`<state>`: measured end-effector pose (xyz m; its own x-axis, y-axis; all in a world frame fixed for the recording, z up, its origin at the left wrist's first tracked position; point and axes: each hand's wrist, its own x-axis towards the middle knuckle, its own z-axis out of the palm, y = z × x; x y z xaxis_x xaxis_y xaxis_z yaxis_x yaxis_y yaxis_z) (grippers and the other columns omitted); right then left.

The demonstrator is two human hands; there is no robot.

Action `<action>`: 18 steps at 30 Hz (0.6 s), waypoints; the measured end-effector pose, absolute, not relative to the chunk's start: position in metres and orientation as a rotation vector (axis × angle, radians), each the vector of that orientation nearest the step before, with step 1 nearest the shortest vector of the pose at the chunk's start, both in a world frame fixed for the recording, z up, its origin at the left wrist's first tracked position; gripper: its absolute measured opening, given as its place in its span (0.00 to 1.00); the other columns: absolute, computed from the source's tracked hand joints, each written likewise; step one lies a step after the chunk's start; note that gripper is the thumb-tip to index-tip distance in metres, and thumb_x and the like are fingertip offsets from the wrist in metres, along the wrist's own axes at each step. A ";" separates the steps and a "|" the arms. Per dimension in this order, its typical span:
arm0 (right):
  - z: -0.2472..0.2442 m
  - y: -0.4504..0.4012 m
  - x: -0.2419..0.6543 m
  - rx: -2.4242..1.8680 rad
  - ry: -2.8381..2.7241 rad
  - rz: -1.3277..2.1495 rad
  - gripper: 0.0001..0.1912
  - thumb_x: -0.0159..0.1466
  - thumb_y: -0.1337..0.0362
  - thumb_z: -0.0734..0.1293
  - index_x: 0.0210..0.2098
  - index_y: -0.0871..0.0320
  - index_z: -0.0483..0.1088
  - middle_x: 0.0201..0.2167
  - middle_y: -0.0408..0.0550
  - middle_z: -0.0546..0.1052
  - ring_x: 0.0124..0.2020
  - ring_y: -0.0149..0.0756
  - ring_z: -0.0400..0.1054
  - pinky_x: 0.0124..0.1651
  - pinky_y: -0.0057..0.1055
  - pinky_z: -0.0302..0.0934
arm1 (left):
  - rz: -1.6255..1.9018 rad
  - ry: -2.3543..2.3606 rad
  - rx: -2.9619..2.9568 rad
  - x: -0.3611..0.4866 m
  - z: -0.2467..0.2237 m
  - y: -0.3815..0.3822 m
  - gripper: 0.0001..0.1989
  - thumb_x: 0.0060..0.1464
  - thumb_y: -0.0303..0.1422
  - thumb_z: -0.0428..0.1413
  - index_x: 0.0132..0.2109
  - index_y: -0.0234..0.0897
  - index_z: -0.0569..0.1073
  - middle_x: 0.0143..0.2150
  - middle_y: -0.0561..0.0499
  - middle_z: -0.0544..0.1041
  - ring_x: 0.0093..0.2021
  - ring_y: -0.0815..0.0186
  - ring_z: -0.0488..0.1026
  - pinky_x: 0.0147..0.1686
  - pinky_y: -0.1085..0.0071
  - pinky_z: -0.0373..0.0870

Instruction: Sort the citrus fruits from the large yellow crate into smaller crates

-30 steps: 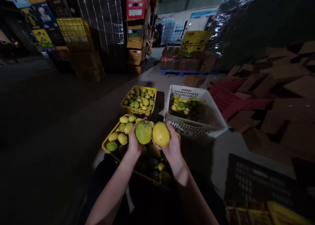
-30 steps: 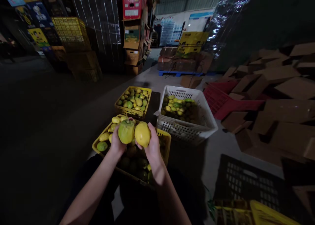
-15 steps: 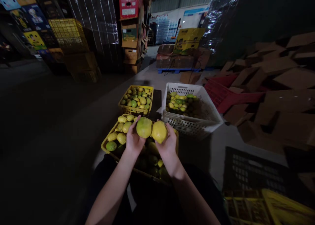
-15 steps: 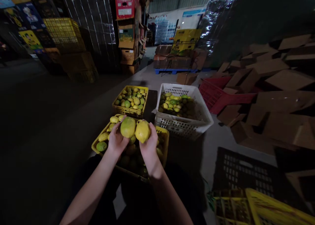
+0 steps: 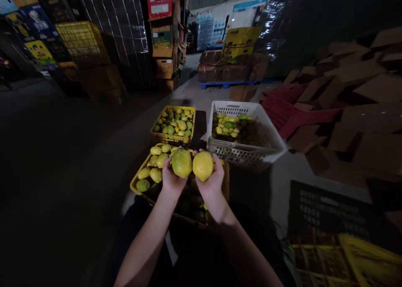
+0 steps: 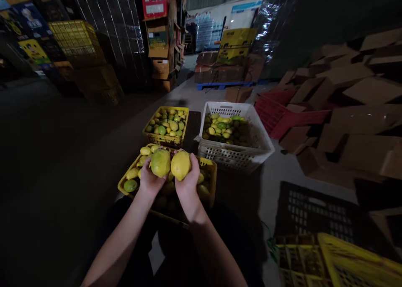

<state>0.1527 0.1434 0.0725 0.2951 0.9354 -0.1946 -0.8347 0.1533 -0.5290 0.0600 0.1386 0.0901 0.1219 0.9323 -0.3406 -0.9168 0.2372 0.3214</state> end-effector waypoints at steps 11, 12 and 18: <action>0.071 0.144 0.152 -0.616 -0.199 1.266 0.15 0.52 0.47 0.68 0.24 0.50 0.65 0.26 0.45 0.80 0.39 0.44 0.79 0.52 0.41 0.75 | 1.385 0.485 0.035 0.065 0.089 0.139 0.23 0.61 0.31 0.50 0.61 0.38 0.75 0.46 0.47 0.84 0.43 0.63 0.81 0.49 0.69 0.75; 0.071 0.145 0.151 -0.614 -0.193 1.265 0.14 0.52 0.48 0.68 0.24 0.50 0.65 0.27 0.45 0.80 0.39 0.44 0.79 0.52 0.41 0.75 | 1.385 0.492 0.038 0.065 0.088 0.139 0.23 0.61 0.31 0.50 0.60 0.39 0.76 0.47 0.47 0.84 0.44 0.62 0.81 0.50 0.69 0.75; 0.072 0.145 0.151 -0.609 -0.218 1.256 0.13 0.53 0.49 0.67 0.25 0.50 0.68 0.27 0.45 0.81 0.39 0.44 0.79 0.49 0.42 0.75 | 1.387 0.583 -0.057 0.067 0.082 0.142 0.17 0.61 0.34 0.51 0.50 0.39 0.81 0.48 0.46 0.83 0.52 0.58 0.80 0.50 0.66 0.76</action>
<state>0.1509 0.1453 0.0723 0.3138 0.9340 -0.1709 -0.8220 0.1771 -0.5413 0.0666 0.1417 0.0817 0.0666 0.9053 -0.4194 -0.9329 0.2056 0.2956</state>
